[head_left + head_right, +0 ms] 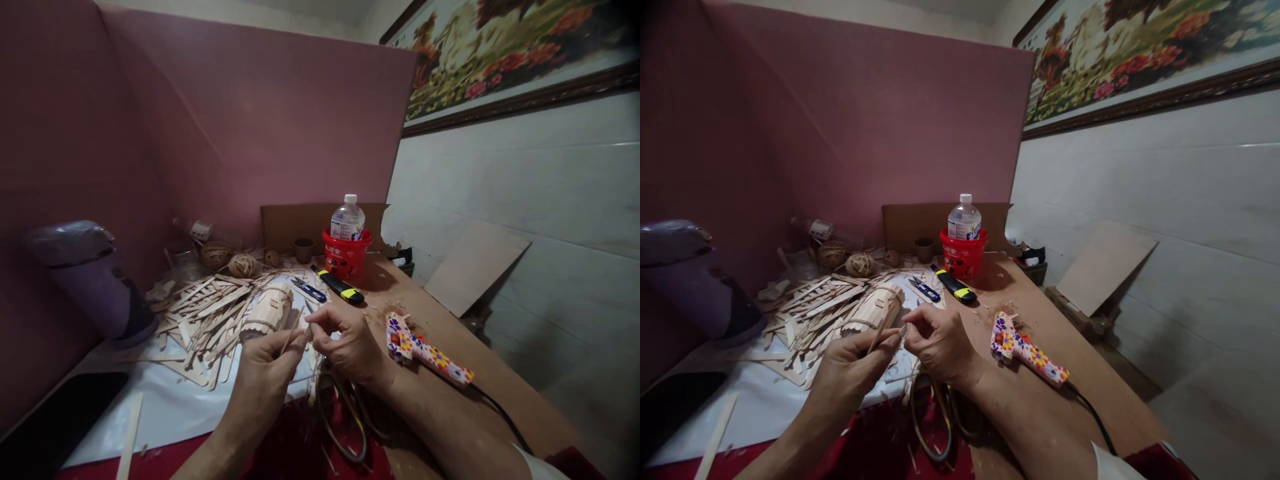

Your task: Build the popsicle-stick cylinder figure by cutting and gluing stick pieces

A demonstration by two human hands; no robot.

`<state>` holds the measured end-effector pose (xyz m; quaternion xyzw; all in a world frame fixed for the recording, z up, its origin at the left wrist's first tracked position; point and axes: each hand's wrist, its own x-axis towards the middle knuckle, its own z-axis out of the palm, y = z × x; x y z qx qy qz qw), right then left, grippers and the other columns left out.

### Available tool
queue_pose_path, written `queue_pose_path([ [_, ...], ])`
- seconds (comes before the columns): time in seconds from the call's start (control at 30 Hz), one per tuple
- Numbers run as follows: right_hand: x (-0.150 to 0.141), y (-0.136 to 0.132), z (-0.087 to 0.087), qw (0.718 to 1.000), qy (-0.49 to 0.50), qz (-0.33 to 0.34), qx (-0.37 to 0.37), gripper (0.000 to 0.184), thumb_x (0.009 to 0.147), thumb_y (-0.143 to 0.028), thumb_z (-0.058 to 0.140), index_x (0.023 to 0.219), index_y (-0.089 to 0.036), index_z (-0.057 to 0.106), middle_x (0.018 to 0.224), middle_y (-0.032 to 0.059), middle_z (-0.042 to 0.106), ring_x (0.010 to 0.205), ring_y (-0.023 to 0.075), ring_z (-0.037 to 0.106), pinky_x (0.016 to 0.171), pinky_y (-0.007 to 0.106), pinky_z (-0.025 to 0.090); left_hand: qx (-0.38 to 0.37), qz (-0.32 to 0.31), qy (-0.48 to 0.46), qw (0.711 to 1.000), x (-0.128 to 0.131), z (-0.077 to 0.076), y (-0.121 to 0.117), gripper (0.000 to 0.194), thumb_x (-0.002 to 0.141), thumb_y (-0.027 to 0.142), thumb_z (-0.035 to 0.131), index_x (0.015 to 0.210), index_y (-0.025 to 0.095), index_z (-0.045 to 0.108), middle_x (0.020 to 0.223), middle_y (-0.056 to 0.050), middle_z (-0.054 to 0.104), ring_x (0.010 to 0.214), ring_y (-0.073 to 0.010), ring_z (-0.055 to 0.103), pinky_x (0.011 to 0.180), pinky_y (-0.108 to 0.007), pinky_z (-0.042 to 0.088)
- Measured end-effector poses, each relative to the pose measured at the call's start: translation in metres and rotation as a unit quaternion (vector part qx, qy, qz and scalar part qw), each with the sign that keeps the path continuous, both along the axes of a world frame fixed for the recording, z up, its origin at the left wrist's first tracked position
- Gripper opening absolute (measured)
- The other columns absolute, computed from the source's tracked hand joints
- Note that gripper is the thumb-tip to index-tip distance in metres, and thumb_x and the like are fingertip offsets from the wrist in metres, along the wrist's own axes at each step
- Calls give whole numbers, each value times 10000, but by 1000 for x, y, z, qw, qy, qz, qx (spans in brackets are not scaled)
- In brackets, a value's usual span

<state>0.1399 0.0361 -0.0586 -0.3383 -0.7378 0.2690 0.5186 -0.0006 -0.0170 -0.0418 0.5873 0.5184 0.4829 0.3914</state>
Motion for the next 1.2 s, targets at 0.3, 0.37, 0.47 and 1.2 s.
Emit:
queue_pose_path([
  [0.3,-1,-1,-2,998,60,7,-19,140,781,-172,497,857,-158,613,616,5,614,502,126,579,495,250,469,-40,15,-66,997,1,-1,5,381,727,493,629,671,117,649,488,66,302,459,-69,220,430,-218,156],
  [0.37,-2,-3,-2,992,102,48,-62,148,816,-191,486,938,-169,568,653,1,625,526,134,604,516,263,493,-50,24,-83,995,0,-2,6,398,713,509,638,736,114,679,485,64,321,453,-71,233,429,-215,160],
  [0.47,-2,-5,1,991,105,49,-71,119,817,-188,515,934,-178,537,708,14,644,573,141,616,544,270,501,-46,36,-82,995,-2,-2,5,409,709,508,643,801,114,699,476,63,334,451,-76,248,428,-214,173],
  [1.2,4,-14,10,996,-82,13,38,81,915,-214,374,889,-194,448,723,29,566,633,171,572,588,288,439,-100,54,-248,962,9,-6,0,283,640,404,753,732,140,704,422,77,360,396,-39,245,382,-172,164],
])
